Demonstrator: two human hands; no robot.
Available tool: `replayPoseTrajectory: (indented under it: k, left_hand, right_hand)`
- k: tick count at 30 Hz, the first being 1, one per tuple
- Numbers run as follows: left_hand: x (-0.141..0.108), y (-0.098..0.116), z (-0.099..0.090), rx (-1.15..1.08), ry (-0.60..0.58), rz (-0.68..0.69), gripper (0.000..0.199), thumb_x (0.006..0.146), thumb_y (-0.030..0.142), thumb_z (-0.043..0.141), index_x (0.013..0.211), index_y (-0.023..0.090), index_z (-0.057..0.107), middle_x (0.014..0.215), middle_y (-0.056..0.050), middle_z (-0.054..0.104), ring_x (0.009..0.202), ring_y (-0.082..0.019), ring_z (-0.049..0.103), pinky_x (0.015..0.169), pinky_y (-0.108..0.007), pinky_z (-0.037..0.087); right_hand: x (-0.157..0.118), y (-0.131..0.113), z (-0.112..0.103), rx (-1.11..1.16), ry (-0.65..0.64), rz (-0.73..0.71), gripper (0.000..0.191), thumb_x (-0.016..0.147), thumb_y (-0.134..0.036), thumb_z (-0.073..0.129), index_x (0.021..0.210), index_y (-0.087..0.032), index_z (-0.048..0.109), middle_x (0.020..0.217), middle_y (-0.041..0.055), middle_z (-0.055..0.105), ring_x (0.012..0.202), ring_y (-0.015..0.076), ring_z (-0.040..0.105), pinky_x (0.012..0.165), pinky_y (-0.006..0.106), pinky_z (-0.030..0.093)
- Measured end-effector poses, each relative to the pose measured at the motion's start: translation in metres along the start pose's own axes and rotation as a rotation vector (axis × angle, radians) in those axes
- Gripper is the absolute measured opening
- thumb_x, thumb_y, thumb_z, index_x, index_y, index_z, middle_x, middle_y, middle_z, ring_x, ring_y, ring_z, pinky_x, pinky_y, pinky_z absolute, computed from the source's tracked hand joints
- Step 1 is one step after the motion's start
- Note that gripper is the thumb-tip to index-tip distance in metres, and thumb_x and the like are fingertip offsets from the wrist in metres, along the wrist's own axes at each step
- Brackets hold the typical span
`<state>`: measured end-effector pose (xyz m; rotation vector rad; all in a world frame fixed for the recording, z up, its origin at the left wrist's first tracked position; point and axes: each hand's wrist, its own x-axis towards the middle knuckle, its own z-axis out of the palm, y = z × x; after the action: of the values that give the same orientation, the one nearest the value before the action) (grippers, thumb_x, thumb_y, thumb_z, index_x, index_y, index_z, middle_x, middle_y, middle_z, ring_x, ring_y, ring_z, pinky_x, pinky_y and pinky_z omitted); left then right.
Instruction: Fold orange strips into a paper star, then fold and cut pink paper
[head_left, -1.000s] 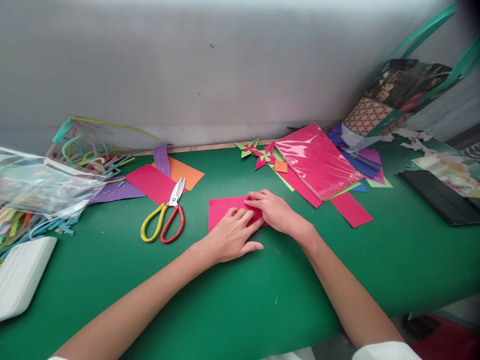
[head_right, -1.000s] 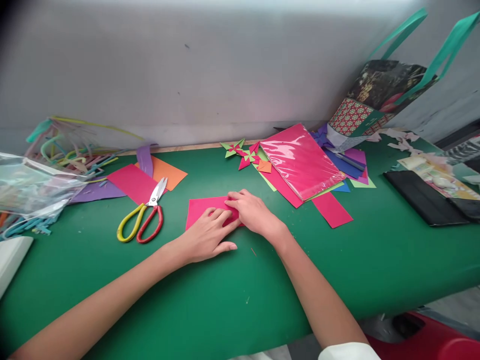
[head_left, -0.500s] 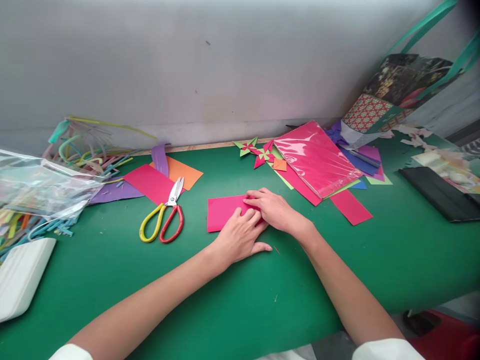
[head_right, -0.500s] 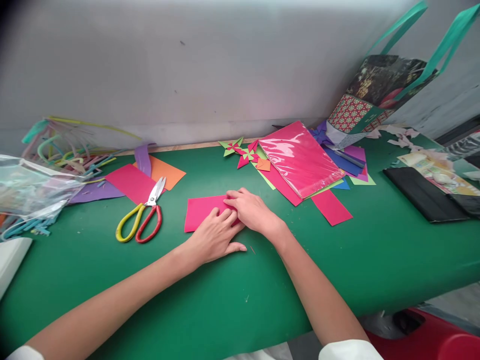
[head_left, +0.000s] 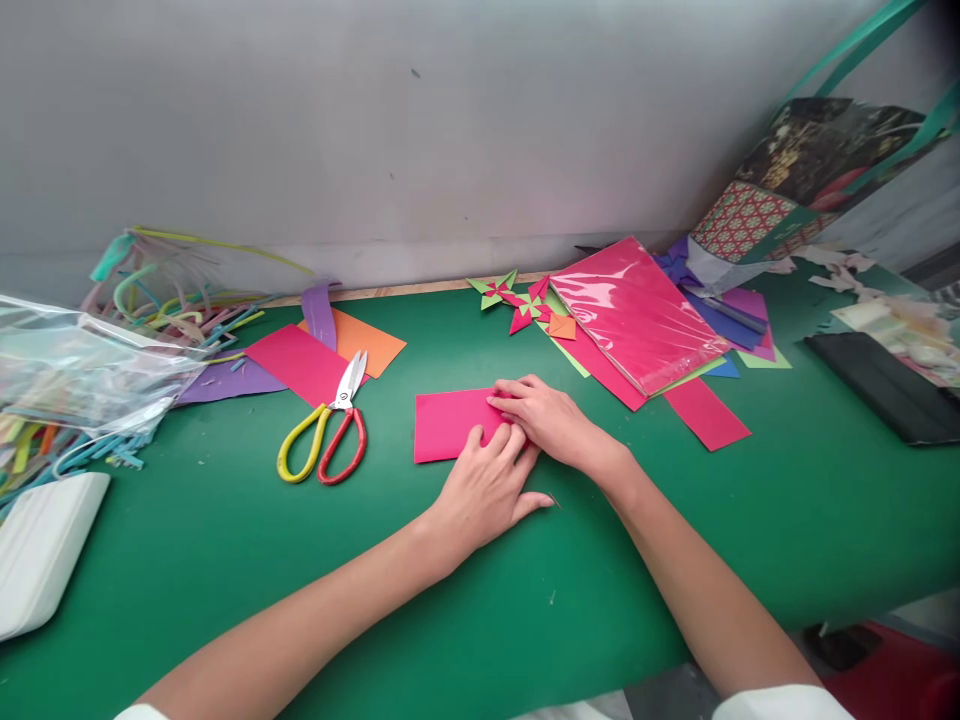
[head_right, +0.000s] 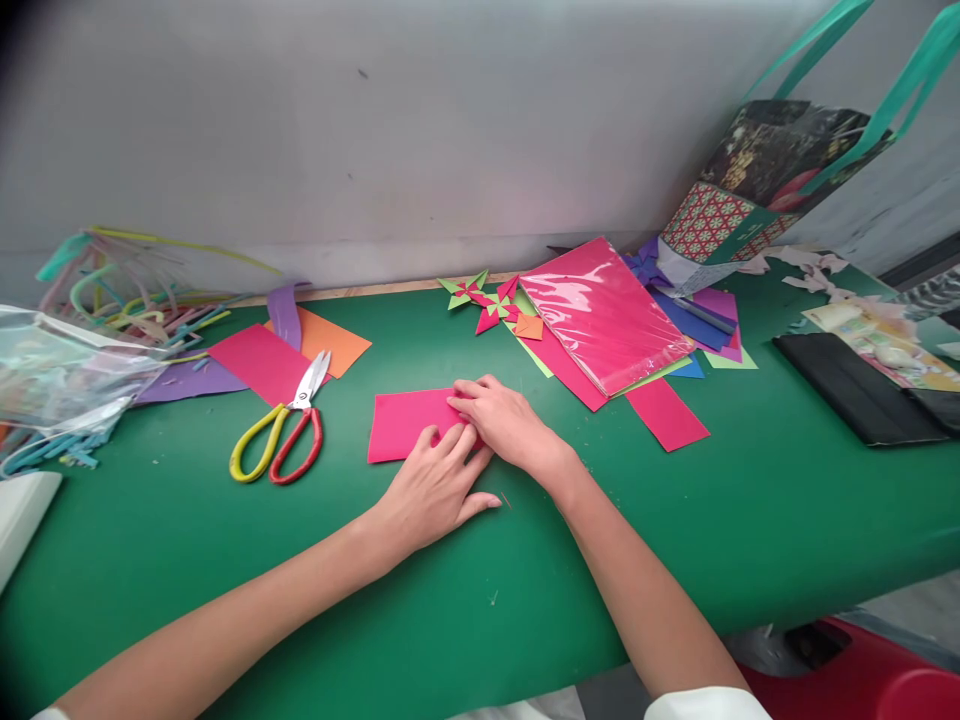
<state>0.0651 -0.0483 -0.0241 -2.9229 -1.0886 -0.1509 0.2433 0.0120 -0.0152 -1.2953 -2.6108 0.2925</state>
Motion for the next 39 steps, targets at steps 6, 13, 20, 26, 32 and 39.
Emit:
replayPoseTrajectory:
  k: [6,13,20,26,32,39]
  left_hand:
    - [-0.031,-0.015,0.010,-0.103,0.014,-0.038,0.070,0.106,0.060,0.031,0.161,0.017,0.035,0.166,-0.011,0.039,0.156,-0.032,0.026,0.128,-0.057,0.018]
    - [-0.058,-0.022,0.005,-0.114,-0.027,-0.058,0.071,0.105,0.059,0.037,0.163,0.019,0.031,0.171,-0.013,0.025,0.159,-0.034,0.021,0.128,-0.055,0.023]
    - [-0.093,-0.034,-0.005,-0.045,-0.050,-0.070,0.066,0.106,0.053,0.040,0.162,0.019,0.035,0.170,-0.012,0.028,0.157,-0.032,0.030,0.125,-0.050,0.031]
    - [-0.122,-0.047,-0.013,0.008,0.018,-0.136,0.060,0.106,0.043,0.045,0.160,0.017,0.037,0.160,-0.012,0.047,0.146,-0.030,0.048,0.124,-0.052,0.033]
    - [-0.112,-0.065,-0.014,-0.045,0.256,-0.197,0.036,0.103,0.025,0.053,0.137,0.020,0.062,0.130,-0.009,0.071,0.129,-0.028,0.060,0.121,-0.052,0.038]
    - [-0.065,-0.074,-0.005,-0.076,0.049,0.062,0.066,0.107,0.041,0.044,0.164,0.013,0.027,0.172,-0.011,0.023,0.160,-0.030,0.020,0.128,-0.046,0.029]
  right_hand:
    - [-0.001,0.005,0.017,0.021,0.084,-0.029,0.033,0.107,-0.028,0.048,0.131,-0.022,0.070,0.139,0.0093,0.065,0.112,0.0264,0.057,0.098,0.041,0.052]
    - [-0.004,0.010,0.029,0.018,0.132,-0.031,0.037,0.106,-0.035,0.051,0.134,-0.021,0.069,0.144,0.0082,0.063,0.111,0.0271,0.055,0.101,0.043,0.050]
    - [-0.004,0.011,0.029,0.022,0.136,-0.036,0.036,0.106,-0.037,0.050,0.132,-0.023,0.070,0.141,0.0082,0.064,0.110,0.0267,0.055,0.102,0.042,0.049]
    - [-0.003,0.011,0.028,0.036,0.140,-0.038,0.035,0.106,-0.037,0.051,0.131,-0.023,0.070,0.140,0.0081,0.065,0.110,0.0263,0.056,0.101,0.041,0.049]
    - [-0.001,0.012,0.024,0.006,0.150,-0.086,0.034,0.105,-0.037,0.053,0.129,-0.021,0.071,0.137,0.0093,0.067,0.108,0.0275,0.058,0.098,0.043,0.052]
    - [-0.001,0.015,0.023,0.004,0.179,-0.119,0.032,0.105,-0.032,0.055,0.130,-0.021,0.071,0.136,0.0094,0.068,0.107,0.0276,0.059,0.096,0.045,0.055]
